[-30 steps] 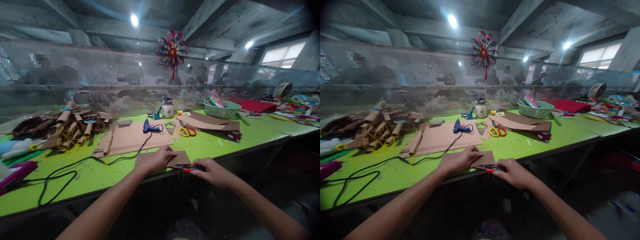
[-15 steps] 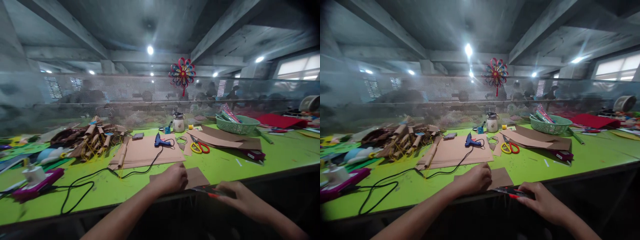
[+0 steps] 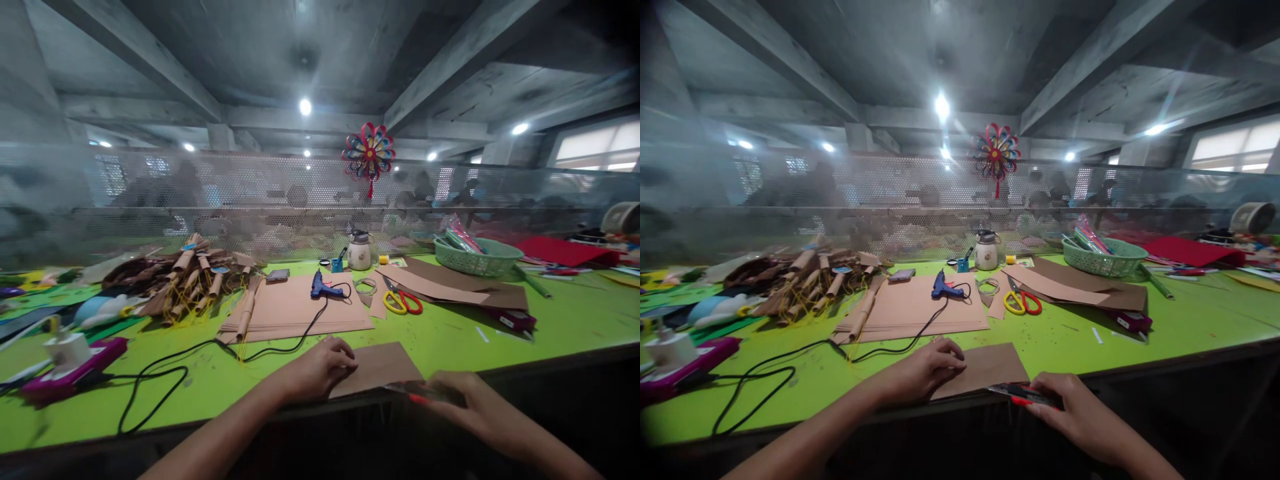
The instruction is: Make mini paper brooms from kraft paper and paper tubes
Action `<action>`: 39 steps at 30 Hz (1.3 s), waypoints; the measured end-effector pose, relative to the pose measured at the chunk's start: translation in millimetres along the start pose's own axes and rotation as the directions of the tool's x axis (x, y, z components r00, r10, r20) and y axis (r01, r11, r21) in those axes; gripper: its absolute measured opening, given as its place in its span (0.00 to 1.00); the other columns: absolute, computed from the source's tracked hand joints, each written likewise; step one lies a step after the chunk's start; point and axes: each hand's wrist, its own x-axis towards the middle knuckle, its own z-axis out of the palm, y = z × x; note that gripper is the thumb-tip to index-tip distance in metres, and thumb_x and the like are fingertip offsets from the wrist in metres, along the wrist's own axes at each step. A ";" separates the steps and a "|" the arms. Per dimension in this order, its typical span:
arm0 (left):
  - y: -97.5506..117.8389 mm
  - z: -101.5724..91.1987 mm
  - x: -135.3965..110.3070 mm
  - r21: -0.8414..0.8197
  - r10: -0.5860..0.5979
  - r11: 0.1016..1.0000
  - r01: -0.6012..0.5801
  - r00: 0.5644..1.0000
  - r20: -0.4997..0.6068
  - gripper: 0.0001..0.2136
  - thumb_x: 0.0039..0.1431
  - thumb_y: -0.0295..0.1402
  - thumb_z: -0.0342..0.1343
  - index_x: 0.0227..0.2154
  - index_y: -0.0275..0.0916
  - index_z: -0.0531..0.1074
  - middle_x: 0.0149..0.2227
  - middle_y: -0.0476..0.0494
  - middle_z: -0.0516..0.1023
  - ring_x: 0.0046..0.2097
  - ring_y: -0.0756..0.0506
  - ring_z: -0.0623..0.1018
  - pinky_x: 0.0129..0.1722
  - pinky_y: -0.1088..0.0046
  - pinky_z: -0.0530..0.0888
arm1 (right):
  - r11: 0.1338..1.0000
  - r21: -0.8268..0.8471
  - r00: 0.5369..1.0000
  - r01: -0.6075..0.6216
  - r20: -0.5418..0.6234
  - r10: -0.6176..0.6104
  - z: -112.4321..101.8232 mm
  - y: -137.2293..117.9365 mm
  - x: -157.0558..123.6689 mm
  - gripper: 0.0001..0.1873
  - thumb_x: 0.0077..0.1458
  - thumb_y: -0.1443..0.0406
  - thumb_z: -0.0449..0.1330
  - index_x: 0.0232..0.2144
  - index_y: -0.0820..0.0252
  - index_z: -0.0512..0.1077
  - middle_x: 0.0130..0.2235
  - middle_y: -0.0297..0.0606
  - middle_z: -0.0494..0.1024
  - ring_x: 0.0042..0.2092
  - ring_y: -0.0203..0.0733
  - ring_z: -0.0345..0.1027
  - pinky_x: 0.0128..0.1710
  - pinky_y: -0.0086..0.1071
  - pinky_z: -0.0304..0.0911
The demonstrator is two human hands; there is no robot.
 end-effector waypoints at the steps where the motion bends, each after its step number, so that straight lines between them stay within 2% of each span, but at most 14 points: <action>1: -0.9 0.8 -0.4 -0.017 -0.004 1.000 0.004 1.000 -0.007 0.16 0.67 0.36 0.44 0.45 0.39 0.76 0.47 0.38 0.72 0.49 0.45 0.71 0.50 0.70 0.68 | 1.000 -0.004 1.000 0.000 0.000 0.000 0.5 0.8 -0.2 0.20 0.58 0.48 0.54 0.38 0.56 0.75 0.40 0.38 0.79 0.43 0.49 0.70 0.44 0.35 0.64; 9: -4.4 2.7 -2.7 -0.054 -0.001 0.999 0.000 1.000 -0.005 0.16 0.66 0.37 0.45 0.45 0.39 0.76 0.47 0.37 0.71 0.49 0.45 0.71 0.51 0.69 0.68 | 0.998 -0.004 0.998 -0.057 -0.029 0.057 4.1 18.2 -12.7 0.21 0.56 0.48 0.56 0.44 0.51 0.76 0.48 0.40 0.77 0.50 0.53 0.69 0.51 0.39 0.62; 17: -5.2 3.8 -2.7 -0.068 -0.016 0.998 0.015 1.000 -0.009 0.16 0.66 0.39 0.46 0.46 0.39 0.76 0.47 0.37 0.71 0.49 0.46 0.72 0.52 0.71 0.68 | 1.000 0.013 0.998 0.002 -0.068 -0.001 5.8 -7.6 0.6 0.20 0.55 0.48 0.57 0.36 0.54 0.78 0.40 0.40 0.81 0.41 0.51 0.72 0.42 0.35 0.67; 22: -6.6 4.6 -2.0 -0.075 -0.045 0.996 0.045 0.999 -0.002 0.18 0.66 0.39 0.46 0.46 0.36 0.76 0.48 0.35 0.71 0.50 0.46 0.71 0.53 0.71 0.67 | 1.000 0.015 0.998 0.015 -0.067 -0.014 11.2 -5.0 5.2 0.20 0.54 0.48 0.57 0.38 0.53 0.78 0.42 0.40 0.80 0.44 0.53 0.72 0.45 0.36 0.66; 29: -10.8 7.7 -1.7 -0.100 -0.035 0.994 0.033 0.999 -0.022 0.18 0.66 0.41 0.46 0.45 0.39 0.77 0.47 0.37 0.72 0.49 0.47 0.72 0.51 0.71 0.68 | 0.997 -0.021 0.996 -0.077 -0.043 0.076 6.3 -7.3 -8.6 0.22 0.55 0.47 0.56 0.42 0.54 0.77 0.46 0.39 0.79 0.48 0.52 0.71 0.48 0.34 0.65; 33: -10.4 7.8 -0.9 -0.097 -0.037 0.995 0.034 0.999 -0.024 0.19 0.66 0.42 0.45 0.46 0.39 0.77 0.47 0.36 0.72 0.48 0.46 0.73 0.51 0.70 0.68 | 0.999 -0.018 0.999 -0.049 -0.018 0.049 7.9 -16.1 -3.1 0.22 0.56 0.48 0.54 0.40 0.55 0.78 0.43 0.40 0.80 0.46 0.51 0.71 0.46 0.34 0.66; 39: -13.3 9.4 -0.4 -0.105 -0.039 0.994 0.037 0.999 -0.015 0.19 0.66 0.41 0.46 0.45 0.35 0.78 0.47 0.35 0.72 0.48 0.46 0.73 0.51 0.71 0.68 | 1.000 0.003 0.999 -0.018 -0.027 0.019 12.6 -21.0 5.4 0.22 0.56 0.48 0.56 0.42 0.54 0.77 0.46 0.40 0.79 0.47 0.52 0.71 0.48 0.36 0.65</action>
